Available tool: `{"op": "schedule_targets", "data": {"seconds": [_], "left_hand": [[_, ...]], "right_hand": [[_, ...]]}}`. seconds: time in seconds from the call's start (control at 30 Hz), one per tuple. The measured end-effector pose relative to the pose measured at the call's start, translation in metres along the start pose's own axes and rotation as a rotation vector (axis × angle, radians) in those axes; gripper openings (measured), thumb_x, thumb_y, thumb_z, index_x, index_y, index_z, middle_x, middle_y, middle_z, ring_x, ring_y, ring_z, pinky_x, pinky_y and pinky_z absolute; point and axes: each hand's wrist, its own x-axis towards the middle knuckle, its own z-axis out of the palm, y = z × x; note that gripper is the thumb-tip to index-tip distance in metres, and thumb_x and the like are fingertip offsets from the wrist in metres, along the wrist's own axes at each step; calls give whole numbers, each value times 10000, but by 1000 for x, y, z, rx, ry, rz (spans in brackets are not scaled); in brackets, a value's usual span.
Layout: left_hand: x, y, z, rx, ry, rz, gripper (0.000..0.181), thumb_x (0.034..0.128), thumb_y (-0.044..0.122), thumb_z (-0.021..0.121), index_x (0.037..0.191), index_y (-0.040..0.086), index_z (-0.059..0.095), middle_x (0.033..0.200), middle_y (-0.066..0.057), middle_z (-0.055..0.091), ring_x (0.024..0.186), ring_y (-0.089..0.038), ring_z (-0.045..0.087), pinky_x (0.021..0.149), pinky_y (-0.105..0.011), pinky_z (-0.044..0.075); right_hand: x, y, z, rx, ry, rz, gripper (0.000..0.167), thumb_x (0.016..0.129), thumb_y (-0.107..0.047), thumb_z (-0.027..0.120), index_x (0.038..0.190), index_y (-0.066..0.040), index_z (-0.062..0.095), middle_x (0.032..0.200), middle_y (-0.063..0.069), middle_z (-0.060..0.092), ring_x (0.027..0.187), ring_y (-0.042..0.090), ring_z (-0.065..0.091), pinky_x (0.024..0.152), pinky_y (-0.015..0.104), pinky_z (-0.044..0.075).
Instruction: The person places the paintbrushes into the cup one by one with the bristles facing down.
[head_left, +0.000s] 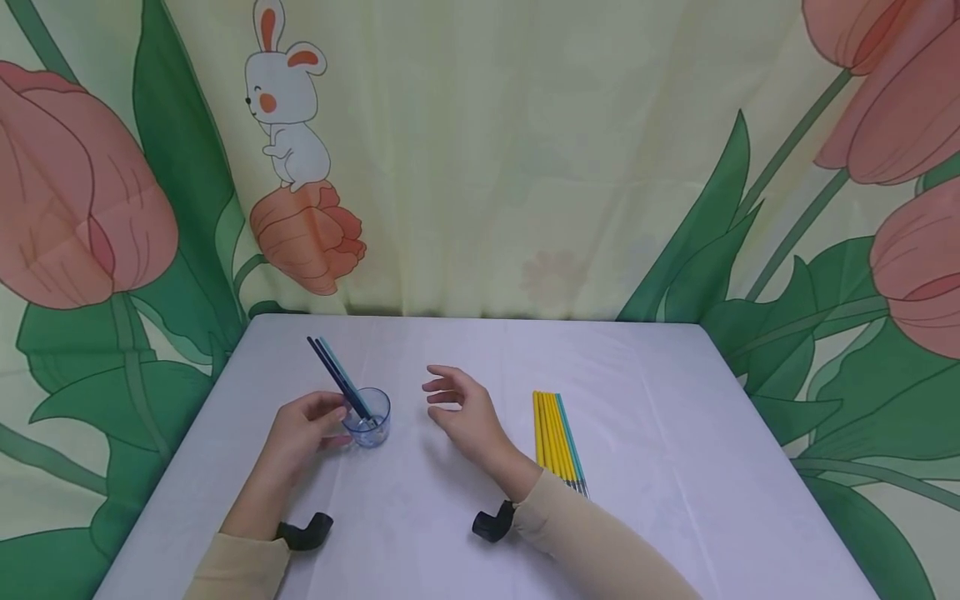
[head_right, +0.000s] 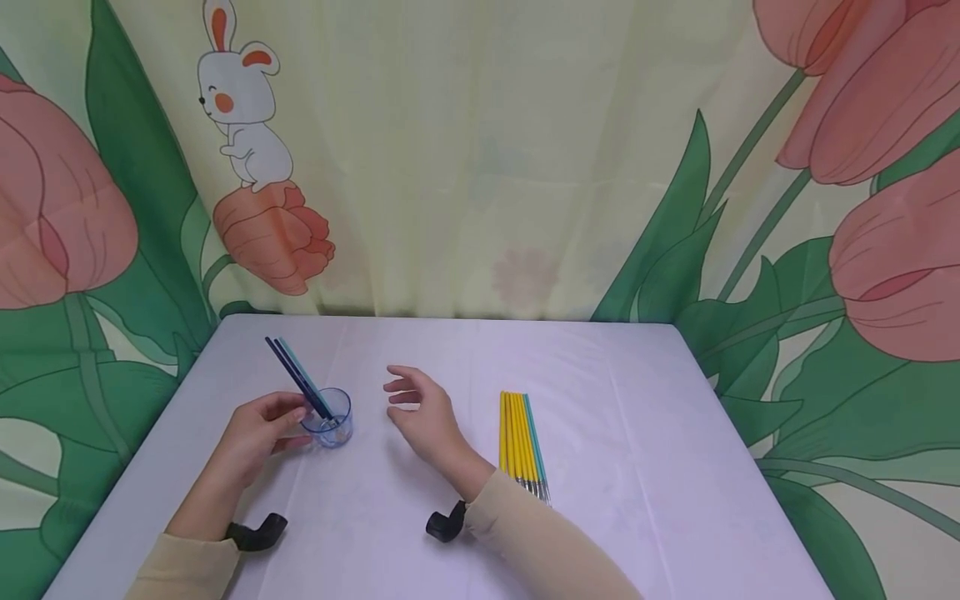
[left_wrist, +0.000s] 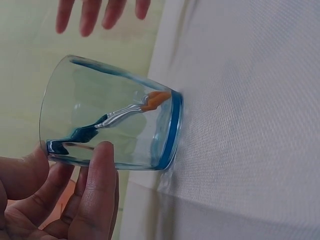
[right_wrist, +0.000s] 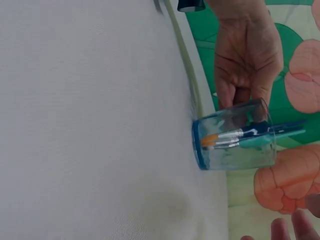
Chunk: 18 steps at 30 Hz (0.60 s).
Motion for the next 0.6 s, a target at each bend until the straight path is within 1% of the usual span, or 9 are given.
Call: {"op": "schedule_targets", "data": {"seconds": [0.07, 0.2, 0.33, 0.5, 0.6], "left_hand": [[0, 0, 0, 0, 1, 1, 366, 1098, 136, 626, 1446, 25, 614, 1456, -231, 620, 1315, -358, 641, 880, -323, 685], [-1, 0, 0, -2, 2, 7, 371, 1098, 133, 625, 1452, 24, 609, 1459, -235, 619, 1324, -369, 639, 888, -330, 684], [-1, 0, 1, -1, 5, 10, 372, 1098, 134, 625, 1453, 25, 608, 1461, -235, 618, 1327, -372, 638, 888, -328, 684], [0, -1, 0, -4, 3, 12, 370, 1098, 135, 626, 1451, 25, 609, 1460, -234, 617, 1324, -372, 641, 886, -324, 684], [0, 0, -1, -7, -2, 9, 370, 1099, 138, 626, 1451, 26, 608, 1461, -232, 614, 1323, -368, 639, 899, -338, 683]], "right_hand": [[-3, 0, -5, -11, 1, 14, 605, 957, 61, 698, 1491, -211, 618, 1292, 120, 749, 1172, 354, 746, 938, 260, 648], [-9, 2, -17, -16, 0, 27, 594, 974, 30, 699, 1502, -225, 605, 1333, 160, 729, 1186, 333, 742, 966, 292, 650], [-16, 4, -29, -10, 10, 51, 593, 986, 22, 692, 1506, -248, 600, 1360, 185, 714, 1199, 330, 734, 969, 288, 650], [-25, 4, -43, -13, 35, 89, 609, 981, 26, 709, 1499, -276, 603, 1355, 154, 723, 1198, 325, 734, 950, 257, 653], [-30, 4, -51, -18, 50, 115, 617, 976, 15, 726, 1493, -300, 606, 1350, 127, 730, 1183, 285, 742, 951, 261, 654]]}}
